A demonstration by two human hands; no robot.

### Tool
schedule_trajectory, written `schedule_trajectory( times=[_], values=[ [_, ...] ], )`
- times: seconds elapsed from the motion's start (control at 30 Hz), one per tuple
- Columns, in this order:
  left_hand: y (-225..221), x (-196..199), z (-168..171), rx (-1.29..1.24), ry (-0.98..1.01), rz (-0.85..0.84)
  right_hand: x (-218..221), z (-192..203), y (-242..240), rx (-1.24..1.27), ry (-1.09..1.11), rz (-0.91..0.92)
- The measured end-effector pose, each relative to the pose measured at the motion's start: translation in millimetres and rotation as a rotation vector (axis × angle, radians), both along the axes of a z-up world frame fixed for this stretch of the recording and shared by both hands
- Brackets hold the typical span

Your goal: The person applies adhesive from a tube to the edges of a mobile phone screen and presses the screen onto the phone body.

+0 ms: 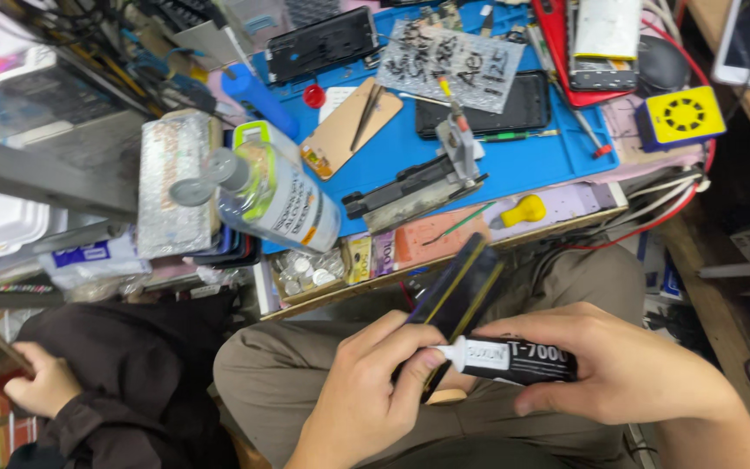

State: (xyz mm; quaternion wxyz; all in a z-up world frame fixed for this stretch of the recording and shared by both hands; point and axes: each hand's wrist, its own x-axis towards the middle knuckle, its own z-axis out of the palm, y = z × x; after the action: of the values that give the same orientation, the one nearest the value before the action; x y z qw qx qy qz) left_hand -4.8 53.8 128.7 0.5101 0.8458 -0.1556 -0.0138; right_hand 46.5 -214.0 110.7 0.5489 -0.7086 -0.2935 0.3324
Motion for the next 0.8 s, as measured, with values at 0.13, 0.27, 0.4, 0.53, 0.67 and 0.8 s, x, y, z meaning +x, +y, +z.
schedule_trajectory(
  times=[0.13, 0.27, 0.4, 0.53, 0.67, 0.8],
  values=[
    [3.0, -1.4, -16.2, 0.03, 0.008, 0.054, -8.5, -6.7, -1.5, -0.111, -0.351, -0.192],
    [8.7, -5.4, -26.8, -0.064, 0.012, 0.149, -8.9, -10.4, -8.2, -0.222, -0.277, -0.52],
    [12.7, -9.4, -33.1, -0.091, -0.06, 0.21, -13.2, -11.7, -7.0, 0.097, -0.375, -0.604],
    [9.5, -9.9, -42.3, -0.255, 0.074, 0.219, -27.5, -17.5, 6.1, 0.222, -0.229, -0.899],
    [-0.7, -8.6, -45.1, -0.374, 0.001, 0.33, -31.2, -18.8, 18.1, 0.244, 0.11, -0.869],
    [-4.8, -6.7, -48.2, -0.355, -0.075, 0.405, -35.3, -22.5, 31.7, 0.69, 0.286, -0.491]
  ],
)
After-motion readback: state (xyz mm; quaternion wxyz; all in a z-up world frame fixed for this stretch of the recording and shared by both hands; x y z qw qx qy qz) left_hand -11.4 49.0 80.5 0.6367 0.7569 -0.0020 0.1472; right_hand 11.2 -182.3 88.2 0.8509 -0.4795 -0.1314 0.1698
